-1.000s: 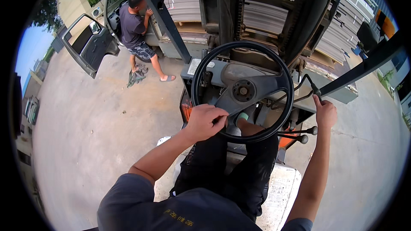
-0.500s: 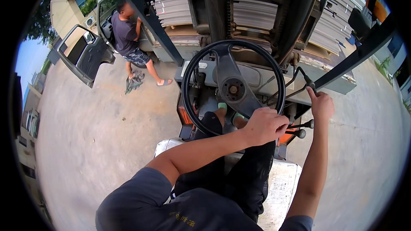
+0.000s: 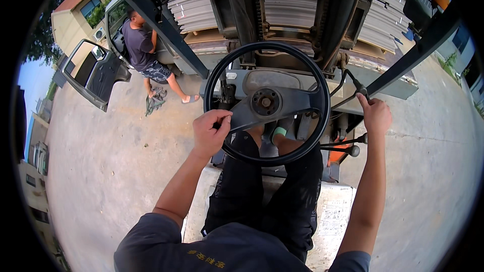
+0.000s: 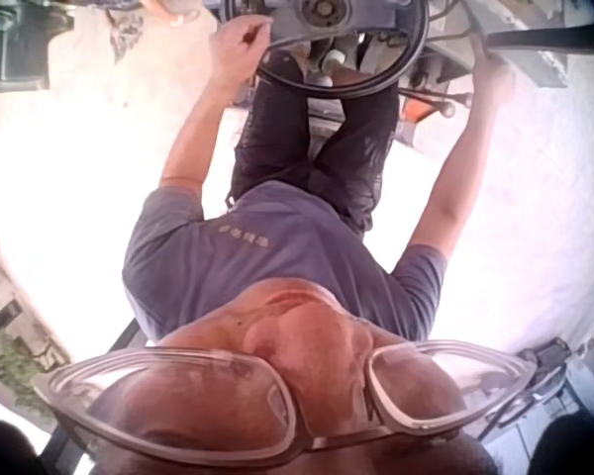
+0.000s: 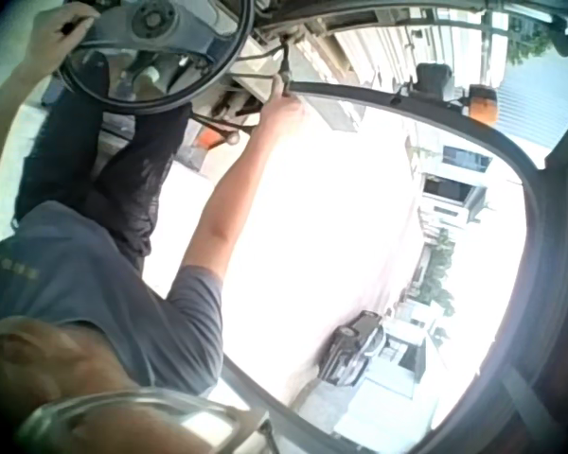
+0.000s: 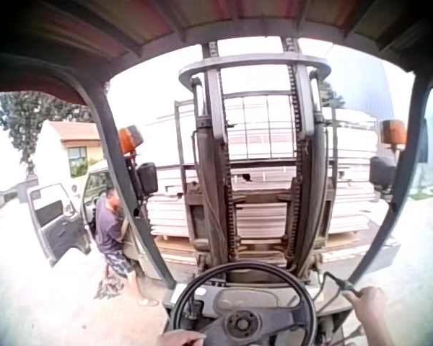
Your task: The person operates a forklift by using the steering wheel and control levers to navigate through an outdoor industrial yard, past a truck and pallets, and into a workshop building.
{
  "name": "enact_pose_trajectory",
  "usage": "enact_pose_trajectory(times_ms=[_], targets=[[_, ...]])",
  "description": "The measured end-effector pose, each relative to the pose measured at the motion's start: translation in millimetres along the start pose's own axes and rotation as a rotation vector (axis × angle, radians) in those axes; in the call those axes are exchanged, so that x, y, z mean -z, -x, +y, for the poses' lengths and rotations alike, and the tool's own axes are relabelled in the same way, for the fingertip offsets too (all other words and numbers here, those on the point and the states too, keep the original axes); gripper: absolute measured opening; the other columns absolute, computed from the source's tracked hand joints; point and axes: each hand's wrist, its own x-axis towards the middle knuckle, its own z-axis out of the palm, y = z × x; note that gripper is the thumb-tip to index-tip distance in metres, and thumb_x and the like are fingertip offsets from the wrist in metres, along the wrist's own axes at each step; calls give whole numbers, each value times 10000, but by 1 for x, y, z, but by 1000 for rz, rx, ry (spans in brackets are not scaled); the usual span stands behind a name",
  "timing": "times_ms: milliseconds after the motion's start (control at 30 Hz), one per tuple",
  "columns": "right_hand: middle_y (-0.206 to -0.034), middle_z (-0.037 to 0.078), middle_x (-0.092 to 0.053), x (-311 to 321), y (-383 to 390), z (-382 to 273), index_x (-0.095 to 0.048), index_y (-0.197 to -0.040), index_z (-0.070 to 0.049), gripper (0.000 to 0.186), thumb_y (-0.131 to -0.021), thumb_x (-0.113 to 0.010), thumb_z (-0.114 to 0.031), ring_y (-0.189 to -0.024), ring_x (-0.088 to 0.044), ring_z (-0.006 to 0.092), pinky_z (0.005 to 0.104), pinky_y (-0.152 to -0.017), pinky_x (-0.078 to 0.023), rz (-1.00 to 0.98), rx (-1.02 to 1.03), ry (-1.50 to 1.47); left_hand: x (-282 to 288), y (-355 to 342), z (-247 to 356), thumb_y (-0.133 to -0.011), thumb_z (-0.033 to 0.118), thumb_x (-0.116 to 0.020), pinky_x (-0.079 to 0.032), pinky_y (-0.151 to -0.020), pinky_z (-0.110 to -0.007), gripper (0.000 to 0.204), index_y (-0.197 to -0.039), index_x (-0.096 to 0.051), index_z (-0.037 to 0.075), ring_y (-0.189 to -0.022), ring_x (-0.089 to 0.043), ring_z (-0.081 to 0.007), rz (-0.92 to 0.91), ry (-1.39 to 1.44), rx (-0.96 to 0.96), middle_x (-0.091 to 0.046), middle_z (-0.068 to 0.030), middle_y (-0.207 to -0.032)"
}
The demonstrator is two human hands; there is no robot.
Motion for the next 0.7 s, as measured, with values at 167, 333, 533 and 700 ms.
enact_pose_trajectory(times_ms=[167, 333, 533, 700], targets=[[-862, 183, -761, 2, -1, -1, -819, -889, -80, 698, -835, -675, -760, -869, -740, 382, 468, -771, -569, 16, -7, 6, -4, 5, 2, -858, -7, -739, -488, -566, -289, 89, -939, -750, 30, -600, -634, -166, -23, -7, -52, -682, -84, -743], [-877, 177, -768, 0, 2, -7, -828, -915, -92, 694, -833, -674, -763, -872, -742, 380, 464, -778, -574, 0, -18, 3, -3, 10, 1, -843, -12, -750, -497, -560, -299, 103, -932, -746, 40, -604, -650, -195, -46, 0, -76, -676, -88, -735], [-869, 174, -769, -3, 5, -10, -834, -933, -97, 687, -838, -673, -758, -868, -744, 379, 463, -776, -575, 8, 2, 7, 1, 10, -3, -838, -18, -753, -493, -553, -304, 112, -933, -745, 40, -596, -646, -198, -49, -8, -95, -666, -89, -721], [-864, 174, -768, -1, 4, -7, -832, -928, -95, 683, -841, -674, -753, -863, -742, 379, 467, -772, -573, 13, -5, -3, 3, -2, -10, -840, -15, -747, -483, -549, -298, 116, -946, -750, 32, -578, -623, -181, -30, -3, -124, -661, -83, -711]])
